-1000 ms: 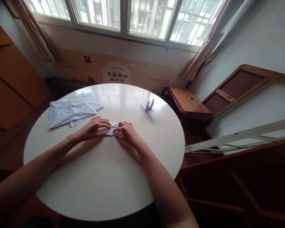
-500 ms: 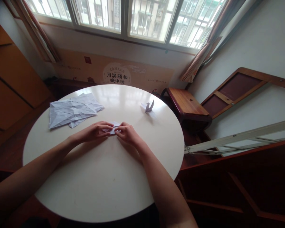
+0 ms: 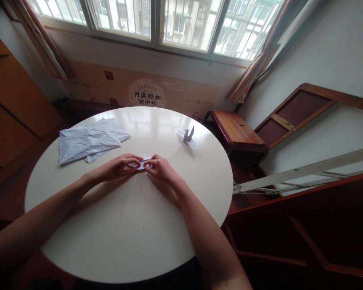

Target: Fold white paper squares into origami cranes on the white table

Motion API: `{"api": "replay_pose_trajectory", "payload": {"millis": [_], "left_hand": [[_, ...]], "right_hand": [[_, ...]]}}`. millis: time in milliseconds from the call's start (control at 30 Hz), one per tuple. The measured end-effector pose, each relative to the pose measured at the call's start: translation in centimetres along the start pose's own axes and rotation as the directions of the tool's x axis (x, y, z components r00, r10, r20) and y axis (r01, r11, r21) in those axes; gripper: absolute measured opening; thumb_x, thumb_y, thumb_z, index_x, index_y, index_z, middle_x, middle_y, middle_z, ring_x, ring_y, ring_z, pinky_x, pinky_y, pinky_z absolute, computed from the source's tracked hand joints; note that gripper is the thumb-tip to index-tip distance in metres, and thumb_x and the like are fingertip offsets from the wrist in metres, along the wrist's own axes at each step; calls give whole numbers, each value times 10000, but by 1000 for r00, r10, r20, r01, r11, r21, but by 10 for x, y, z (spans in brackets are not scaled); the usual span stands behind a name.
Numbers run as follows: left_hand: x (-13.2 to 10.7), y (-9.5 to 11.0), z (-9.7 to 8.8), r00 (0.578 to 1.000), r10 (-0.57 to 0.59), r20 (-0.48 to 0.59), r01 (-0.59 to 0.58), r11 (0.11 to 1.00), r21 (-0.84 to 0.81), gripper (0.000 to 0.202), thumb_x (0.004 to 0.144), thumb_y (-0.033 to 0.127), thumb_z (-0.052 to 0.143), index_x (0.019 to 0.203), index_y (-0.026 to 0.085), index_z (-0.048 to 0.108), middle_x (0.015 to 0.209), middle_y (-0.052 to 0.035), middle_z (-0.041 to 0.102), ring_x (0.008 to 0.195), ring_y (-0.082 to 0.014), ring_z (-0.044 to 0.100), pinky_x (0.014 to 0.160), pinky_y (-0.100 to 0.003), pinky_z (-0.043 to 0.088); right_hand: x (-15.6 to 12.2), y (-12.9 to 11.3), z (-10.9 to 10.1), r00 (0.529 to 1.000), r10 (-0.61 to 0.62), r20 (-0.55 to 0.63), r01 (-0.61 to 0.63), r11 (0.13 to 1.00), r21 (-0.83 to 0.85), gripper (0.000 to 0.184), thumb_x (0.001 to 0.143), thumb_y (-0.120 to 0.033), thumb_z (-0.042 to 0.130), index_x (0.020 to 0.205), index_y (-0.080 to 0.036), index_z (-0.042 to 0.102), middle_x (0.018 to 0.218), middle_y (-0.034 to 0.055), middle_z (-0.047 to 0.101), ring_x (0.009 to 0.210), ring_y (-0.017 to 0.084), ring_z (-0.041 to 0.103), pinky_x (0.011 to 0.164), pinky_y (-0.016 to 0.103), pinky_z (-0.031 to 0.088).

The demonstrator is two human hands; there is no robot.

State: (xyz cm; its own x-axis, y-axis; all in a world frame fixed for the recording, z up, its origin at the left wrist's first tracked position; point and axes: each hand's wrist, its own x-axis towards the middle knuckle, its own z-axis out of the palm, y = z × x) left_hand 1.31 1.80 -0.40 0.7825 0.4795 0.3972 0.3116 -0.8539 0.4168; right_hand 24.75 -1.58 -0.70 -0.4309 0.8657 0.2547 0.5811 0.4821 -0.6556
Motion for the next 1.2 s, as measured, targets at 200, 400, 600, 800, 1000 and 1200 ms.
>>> {"api": "replay_pose_trajectory", "payload": {"millis": [200,400,600,800,1000,1200], "left_hand": [[-1,1,1,1000,-2,-16,2,1000,7,182,955,318,591,1055,197,682,1164,-118,684,1044,-233,659,894,-349,518],[-1,0,0,1000,6,-17,-6,1000,9,164,949,297,600,1057,203,680,1159,-114,685,1060,-237,656,904,-356,518],[0,1,0,1000,-3,6,3,1000,15,148,952,301,595,1023,194,670,1159,-112,684,1071,-240,647,919,-372,510],[0,0,0,1000,-2,6,2,1000,17,158,957,309,588,1038,201,669,1170,-110,679,1066,-235,648,917,-365,510],[0,1,0,1000,-8,6,8,1000,21,159,953,320,591,1022,201,671,1161,-105,684,1053,-231,651,914,-357,509],[0,4,-2,1000,-15,-6,15,1000,20,170,951,336,590,986,195,677,1153,-110,690,1043,-232,659,906,-361,517]], "right_hand": [[0,-1,-1,1000,-14,14,14,1000,-22,193,875,-214,648,1033,-205,759,981,47,619,764,107,617,814,264,487],[0,0,0,1000,-11,11,11,999,-43,186,872,-219,658,1027,-199,760,974,51,609,768,114,619,824,275,487],[1,2,1,1000,-9,10,9,999,-36,194,870,-220,657,1035,-207,758,967,44,607,768,111,613,825,271,488],[1,0,1,1000,1,16,0,999,-37,192,871,-224,658,1035,-220,758,976,44,608,781,113,609,831,275,485],[1,-1,0,1000,-2,13,2,999,-40,189,871,-223,662,1035,-218,757,959,40,602,807,119,612,839,272,479],[1,-1,0,1000,0,16,1,999,-43,188,869,-227,667,1033,-209,756,962,45,605,811,125,618,841,281,478]]}}
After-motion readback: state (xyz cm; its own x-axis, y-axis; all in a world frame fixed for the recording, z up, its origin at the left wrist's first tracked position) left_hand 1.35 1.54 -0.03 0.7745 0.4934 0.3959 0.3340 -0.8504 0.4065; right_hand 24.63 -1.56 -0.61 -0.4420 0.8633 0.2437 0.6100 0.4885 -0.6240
